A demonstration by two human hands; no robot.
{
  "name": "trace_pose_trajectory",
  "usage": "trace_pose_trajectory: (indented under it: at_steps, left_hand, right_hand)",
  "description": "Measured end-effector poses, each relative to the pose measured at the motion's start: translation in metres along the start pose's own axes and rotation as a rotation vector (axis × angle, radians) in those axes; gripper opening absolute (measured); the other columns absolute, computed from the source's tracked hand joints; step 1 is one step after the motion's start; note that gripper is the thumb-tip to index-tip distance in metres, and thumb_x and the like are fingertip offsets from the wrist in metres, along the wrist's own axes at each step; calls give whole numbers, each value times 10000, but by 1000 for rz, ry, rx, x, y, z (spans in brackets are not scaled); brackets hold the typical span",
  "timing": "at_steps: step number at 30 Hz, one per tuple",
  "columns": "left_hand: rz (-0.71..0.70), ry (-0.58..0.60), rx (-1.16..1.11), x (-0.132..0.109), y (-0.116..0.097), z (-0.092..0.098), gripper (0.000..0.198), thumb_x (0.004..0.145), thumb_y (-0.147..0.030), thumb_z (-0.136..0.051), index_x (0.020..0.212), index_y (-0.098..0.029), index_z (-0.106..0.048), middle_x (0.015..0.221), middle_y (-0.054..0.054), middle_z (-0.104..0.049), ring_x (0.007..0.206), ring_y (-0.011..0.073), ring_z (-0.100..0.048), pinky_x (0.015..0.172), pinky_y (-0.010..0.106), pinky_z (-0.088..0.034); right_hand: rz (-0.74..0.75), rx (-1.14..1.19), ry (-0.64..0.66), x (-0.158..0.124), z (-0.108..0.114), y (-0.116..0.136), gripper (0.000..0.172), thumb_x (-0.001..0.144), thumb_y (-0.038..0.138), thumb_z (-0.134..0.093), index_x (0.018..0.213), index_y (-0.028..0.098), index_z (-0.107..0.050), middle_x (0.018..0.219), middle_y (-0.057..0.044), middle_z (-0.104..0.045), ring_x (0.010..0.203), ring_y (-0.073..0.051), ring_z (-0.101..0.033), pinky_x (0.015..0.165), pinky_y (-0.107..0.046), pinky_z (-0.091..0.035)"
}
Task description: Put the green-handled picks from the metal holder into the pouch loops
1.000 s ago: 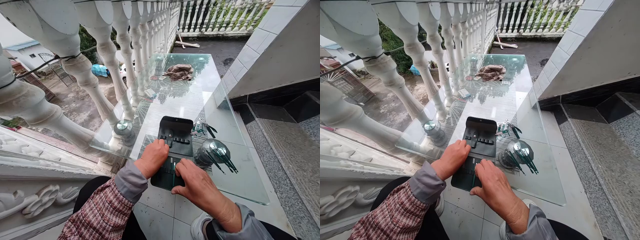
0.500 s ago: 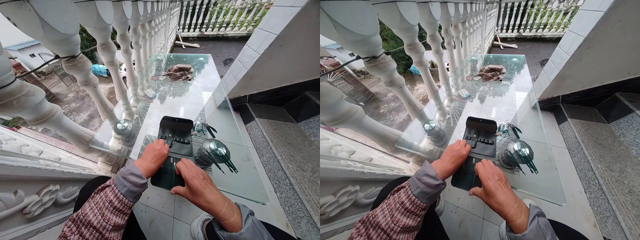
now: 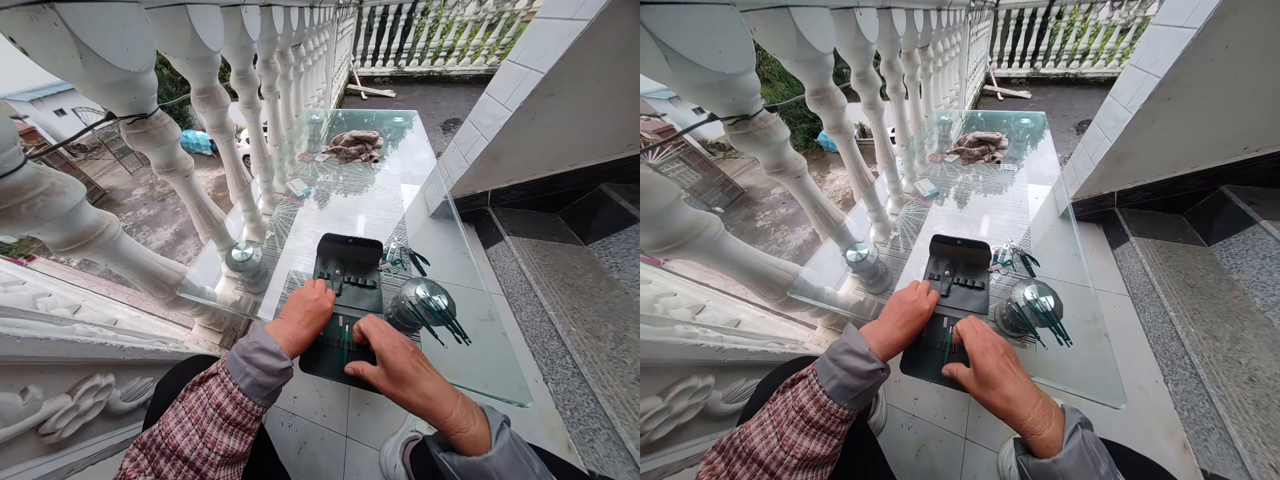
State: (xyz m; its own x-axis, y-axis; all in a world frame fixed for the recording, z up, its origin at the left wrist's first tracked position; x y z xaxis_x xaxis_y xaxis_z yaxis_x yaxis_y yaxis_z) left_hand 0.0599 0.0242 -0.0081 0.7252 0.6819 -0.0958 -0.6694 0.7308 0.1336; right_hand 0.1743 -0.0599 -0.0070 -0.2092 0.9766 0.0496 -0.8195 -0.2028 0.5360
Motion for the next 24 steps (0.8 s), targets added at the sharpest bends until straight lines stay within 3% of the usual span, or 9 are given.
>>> trace_pose_trajectory:
  at_steps: [3,6,9,11,15,24]
  left_hand:
    - [21,7,-9,0,0,3,107,841,-57,-447,834,-121,-532,849,99,-545,846,215,-541,662,309,-483]
    - [30,20,-4,0,1,6,114,828,-37,-456,824,-121,-533,846,97,-548,840,210,-544,660,302,-485]
    - [15,33,13,0,1,7,135,805,-7,-458,817,-119,-533,852,102,-556,830,215,-549,658,310,-489]
    - [8,37,23,1,1,7,143,800,1,-455,819,-118,-533,857,105,-561,820,218,-552,655,316,-492]
    - [12,31,35,1,1,5,139,798,-4,-462,821,-123,-529,856,98,-564,819,213,-554,655,312,-493]
    - [18,24,45,0,1,4,150,790,7,-456,803,-130,-515,842,85,-549,810,200,-543,657,300,-486]
  right_hand:
    - [32,39,-41,3,2,-6,106,767,175,-543,735,221,-453,752,4,-542,676,-133,-503,602,-255,-391]
    - [-10,21,-167,3,20,-25,110,824,197,-465,728,217,-514,741,-12,-572,689,-142,-527,639,-263,-401]
    - [-223,-113,-438,-5,57,-61,133,818,276,-469,744,217,-563,767,-31,-612,694,-169,-546,635,-286,-390]
    - [-378,-239,-500,-13,75,-85,143,796,284,-469,729,220,-577,772,-36,-617,671,-179,-536,588,-290,-359]
    - [-509,-345,-350,-19,77,-112,132,787,260,-479,732,227,-594,805,-29,-613,671,-175,-524,544,-274,-318]
    - [-546,-461,-164,-8,55,-108,185,842,268,-456,760,224,-616,824,-35,-580,776,-180,-530,552,-264,-294]
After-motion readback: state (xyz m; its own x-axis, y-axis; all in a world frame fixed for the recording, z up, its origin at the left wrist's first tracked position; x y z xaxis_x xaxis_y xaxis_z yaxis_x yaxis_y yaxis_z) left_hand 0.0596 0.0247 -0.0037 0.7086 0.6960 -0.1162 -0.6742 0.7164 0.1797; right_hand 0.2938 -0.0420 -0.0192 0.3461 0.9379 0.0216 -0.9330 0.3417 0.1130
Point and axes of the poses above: each hand's wrist, its own x-axis towards the middle knuckle, its own z-axis out of the back of the hand, y = z × x, the point moved 4 cm from there along x, towards the middle knuckle
